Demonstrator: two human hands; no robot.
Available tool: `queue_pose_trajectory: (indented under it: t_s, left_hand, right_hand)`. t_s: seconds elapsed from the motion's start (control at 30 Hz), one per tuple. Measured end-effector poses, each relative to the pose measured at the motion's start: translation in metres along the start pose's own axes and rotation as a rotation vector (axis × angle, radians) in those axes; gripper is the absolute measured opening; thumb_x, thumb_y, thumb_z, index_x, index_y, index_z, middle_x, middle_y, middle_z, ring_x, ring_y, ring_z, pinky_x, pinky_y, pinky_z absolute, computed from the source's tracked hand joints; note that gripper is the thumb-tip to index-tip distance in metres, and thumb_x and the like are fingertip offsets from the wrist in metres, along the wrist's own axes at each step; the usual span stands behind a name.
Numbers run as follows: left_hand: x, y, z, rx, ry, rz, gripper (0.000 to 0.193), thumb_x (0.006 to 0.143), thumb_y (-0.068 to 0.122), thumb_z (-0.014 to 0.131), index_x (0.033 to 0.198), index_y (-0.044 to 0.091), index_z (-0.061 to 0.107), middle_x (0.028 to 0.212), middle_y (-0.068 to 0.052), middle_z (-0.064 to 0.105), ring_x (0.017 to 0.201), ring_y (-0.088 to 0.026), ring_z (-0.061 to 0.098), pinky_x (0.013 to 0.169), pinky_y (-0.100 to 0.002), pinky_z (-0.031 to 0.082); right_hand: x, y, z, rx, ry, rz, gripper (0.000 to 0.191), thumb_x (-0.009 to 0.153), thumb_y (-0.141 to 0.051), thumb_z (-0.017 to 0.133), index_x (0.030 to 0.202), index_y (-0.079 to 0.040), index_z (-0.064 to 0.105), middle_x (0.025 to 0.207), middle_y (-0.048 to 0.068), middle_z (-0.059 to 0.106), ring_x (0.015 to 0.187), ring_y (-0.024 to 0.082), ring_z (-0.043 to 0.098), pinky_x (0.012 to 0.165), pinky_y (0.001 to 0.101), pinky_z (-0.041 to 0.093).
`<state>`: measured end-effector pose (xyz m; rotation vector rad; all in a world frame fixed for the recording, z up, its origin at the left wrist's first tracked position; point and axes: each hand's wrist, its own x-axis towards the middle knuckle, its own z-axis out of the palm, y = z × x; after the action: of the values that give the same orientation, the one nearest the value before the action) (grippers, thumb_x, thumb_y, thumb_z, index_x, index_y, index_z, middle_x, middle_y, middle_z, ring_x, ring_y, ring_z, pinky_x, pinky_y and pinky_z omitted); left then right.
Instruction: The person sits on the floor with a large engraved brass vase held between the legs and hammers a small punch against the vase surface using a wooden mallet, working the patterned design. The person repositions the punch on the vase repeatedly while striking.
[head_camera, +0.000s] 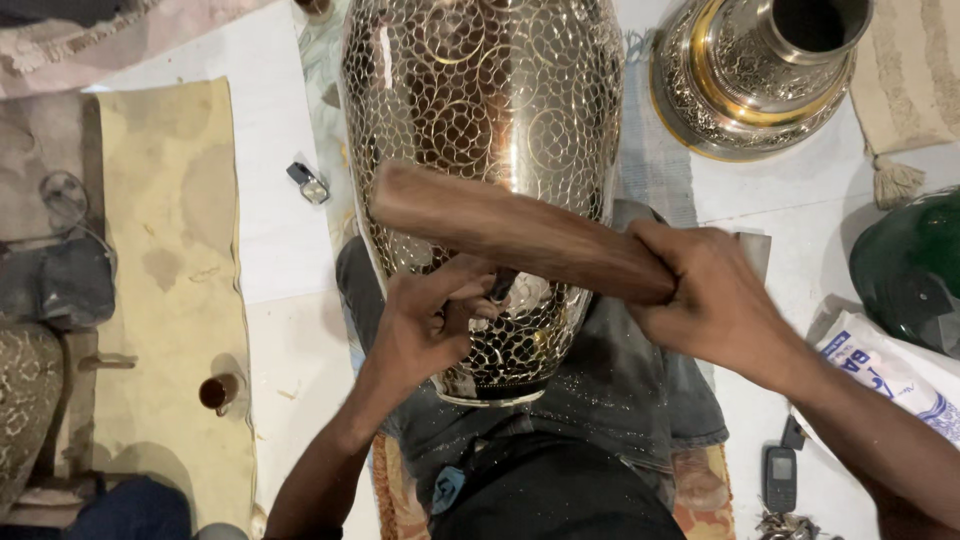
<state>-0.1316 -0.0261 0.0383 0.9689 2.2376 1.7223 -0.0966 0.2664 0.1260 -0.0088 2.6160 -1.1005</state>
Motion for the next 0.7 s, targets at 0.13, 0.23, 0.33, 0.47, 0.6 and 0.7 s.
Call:
queue_pose_trajectory:
  t_s: [0.13,0.23,0.33,0.47,0.6,0.7]
  left_hand:
    - [-0.001,-0.001,0.002,-0.033,0.025,0.006,0.068,0.078,-0.018,0.05,0.138,0.01,0.061,0.123,-0.019,0.075,0.094,-0.026,0.083,0.077,-0.031,0.071]
    - [0.0,0.001,0.003,0.003,0.019,0.015,0.073,0.074,-0.019,0.05,0.139,0.011,0.06,0.131,-0.023,0.07,0.096,-0.028,0.082,0.074,-0.03,0.07]
    - [0.001,0.006,0.002,-0.01,0.01,0.019,0.07,0.08,-0.02,0.049,0.142,0.01,0.058,0.131,-0.02,0.071,0.103,-0.029,0.081,0.082,-0.031,0.067]
    - [0.007,0.007,-0.003,-0.093,0.0,-0.031,0.071,0.077,-0.019,0.048,0.143,0.007,0.056,0.129,-0.021,0.071,0.098,-0.029,0.081,0.083,-0.032,0.069]
    - [0.011,0.008,-0.001,-0.028,-0.009,-0.108,0.065,0.082,-0.019,0.046,0.139,0.008,0.061,0.12,-0.019,0.076,0.094,-0.027,0.083,0.075,-0.03,0.068]
    - [0.011,0.011,-0.001,0.058,0.0,-0.158,0.062,0.082,-0.019,0.05,0.138,0.007,0.062,0.119,-0.019,0.076,0.095,-0.027,0.082,0.08,-0.03,0.067]
  right_hand:
    - [-0.009,0.007,0.002,-0.163,0.115,0.0,0.029,0.064,-0.01,0.073,0.091,-0.004,0.065,0.066,0.017,0.066,0.06,0.039,0.062,0.056,0.0494,0.045]
    - [-0.009,0.017,0.006,-0.241,0.177,-0.009,0.032,0.064,-0.006,0.076,0.094,-0.002,0.065,0.069,0.018,0.067,0.063,0.033,0.064,0.059,0.0448,0.046]
    - [-0.002,0.025,0.012,-0.051,0.183,0.02,0.033,0.068,-0.006,0.078,0.1,-0.006,0.07,0.07,0.015,0.07,0.059,0.021,0.067,0.056,0.0369,0.049]
    - [0.007,0.024,0.014,0.28,0.266,-0.206,0.031,0.075,-0.012,0.084,0.099,-0.002,0.066,0.077,0.011,0.069,0.069,0.019,0.062,0.06,0.0308,0.05]
    - [0.01,0.013,-0.004,0.147,0.102,-0.178,0.02,0.076,-0.007,0.075,0.094,-0.007,0.069,0.072,0.003,0.068,0.061,0.014,0.062,0.056,0.0312,0.048]
    - [0.013,0.005,-0.014,-0.219,0.086,-0.086,0.028,0.068,-0.009,0.08,0.095,-0.008,0.07,0.063,0.008,0.061,0.054,0.023,0.056,0.053,0.0394,0.041]
